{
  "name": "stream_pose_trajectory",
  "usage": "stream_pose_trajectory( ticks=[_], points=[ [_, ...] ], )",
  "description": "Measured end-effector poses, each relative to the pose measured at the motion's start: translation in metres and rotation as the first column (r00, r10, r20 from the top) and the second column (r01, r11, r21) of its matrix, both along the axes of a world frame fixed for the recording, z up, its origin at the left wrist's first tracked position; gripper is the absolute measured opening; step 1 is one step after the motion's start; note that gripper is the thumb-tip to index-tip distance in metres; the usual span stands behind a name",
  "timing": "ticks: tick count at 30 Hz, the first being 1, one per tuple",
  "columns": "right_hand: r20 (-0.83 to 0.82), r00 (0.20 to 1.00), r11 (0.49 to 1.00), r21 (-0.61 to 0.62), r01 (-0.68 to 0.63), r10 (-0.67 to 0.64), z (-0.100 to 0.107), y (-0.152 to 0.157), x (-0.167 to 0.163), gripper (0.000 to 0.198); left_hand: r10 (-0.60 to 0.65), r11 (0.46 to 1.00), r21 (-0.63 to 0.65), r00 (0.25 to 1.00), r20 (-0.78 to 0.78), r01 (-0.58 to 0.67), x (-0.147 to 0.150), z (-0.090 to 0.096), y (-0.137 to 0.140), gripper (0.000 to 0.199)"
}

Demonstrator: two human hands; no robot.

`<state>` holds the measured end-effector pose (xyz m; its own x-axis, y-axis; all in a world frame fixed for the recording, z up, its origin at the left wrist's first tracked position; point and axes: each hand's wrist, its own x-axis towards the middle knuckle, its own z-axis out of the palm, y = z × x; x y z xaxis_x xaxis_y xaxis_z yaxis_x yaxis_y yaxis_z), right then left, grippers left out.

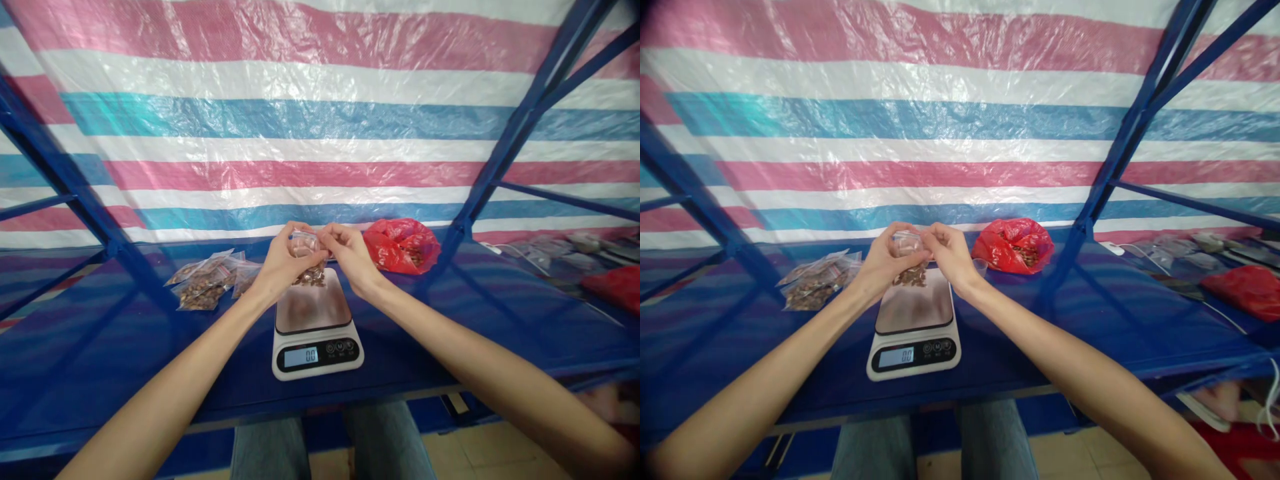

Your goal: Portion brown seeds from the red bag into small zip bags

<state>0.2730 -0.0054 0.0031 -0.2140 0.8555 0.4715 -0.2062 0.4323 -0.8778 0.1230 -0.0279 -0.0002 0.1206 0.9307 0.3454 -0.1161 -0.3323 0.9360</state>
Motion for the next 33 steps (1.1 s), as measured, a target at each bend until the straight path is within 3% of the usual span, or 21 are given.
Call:
stream_pose_trajectory(
  ticks=[3, 6, 9, 16, 22, 28, 33],
  points=[
    [-0.111, 0.992, 0.997, -0.061, 0.047, -0.053, -0.014, 0.002, 0.003, 0.043, -0.080, 0.994, -0.073, 0.997, -0.013, 0.079, 0.002, -0.003, -0.001, 0.061],
    [-0.117, 0.993, 0.995, -0.100, 0.001, -0.013, -0.019, 0.000, 0.010, 0.043, -0.038, 0.996, -0.074, 0.999, 0.027, 0.040, 0.006, -0.007, -0.003, 0.059],
    [-0.094, 0.996, 0.999, -0.053, 0.005, -0.010, -0.017, -0.003, 0.014, 0.039, -0.022, 0.998, -0.062, 0.999, 0.050, 0.025, 0.008, -0.009, -0.005, 0.047],
    [0.013, 0.997, 0.997, -0.032, -0.073, 0.074, -0.017, -0.002, 0.015, 0.035, 0.157, 0.985, 0.069, 0.987, 0.030, -0.159, -0.001, -0.010, 0.000, 0.035],
    [-0.051, 0.998, 0.998, -0.049, -0.037, 0.035, -0.018, -0.002, 0.015, 0.033, 0.270, 0.952, 0.127, 0.959, 0.086, -0.279, -0.001, -0.015, 0.002, 0.032],
    [-0.074, 0.996, 0.996, -0.071, -0.061, 0.056, -0.018, -0.002, 0.015, 0.029, 0.152, 0.978, 0.141, 0.988, 0.005, -0.151, 0.003, -0.010, -0.006, 0.031],
    [-0.027, 0.991, 0.990, -0.053, -0.129, 0.128, -0.018, -0.010, 0.011, 0.028, 0.162, 0.975, 0.158, 0.987, -0.016, -0.157, 0.007, -0.010, -0.011, 0.027]
  ],
)
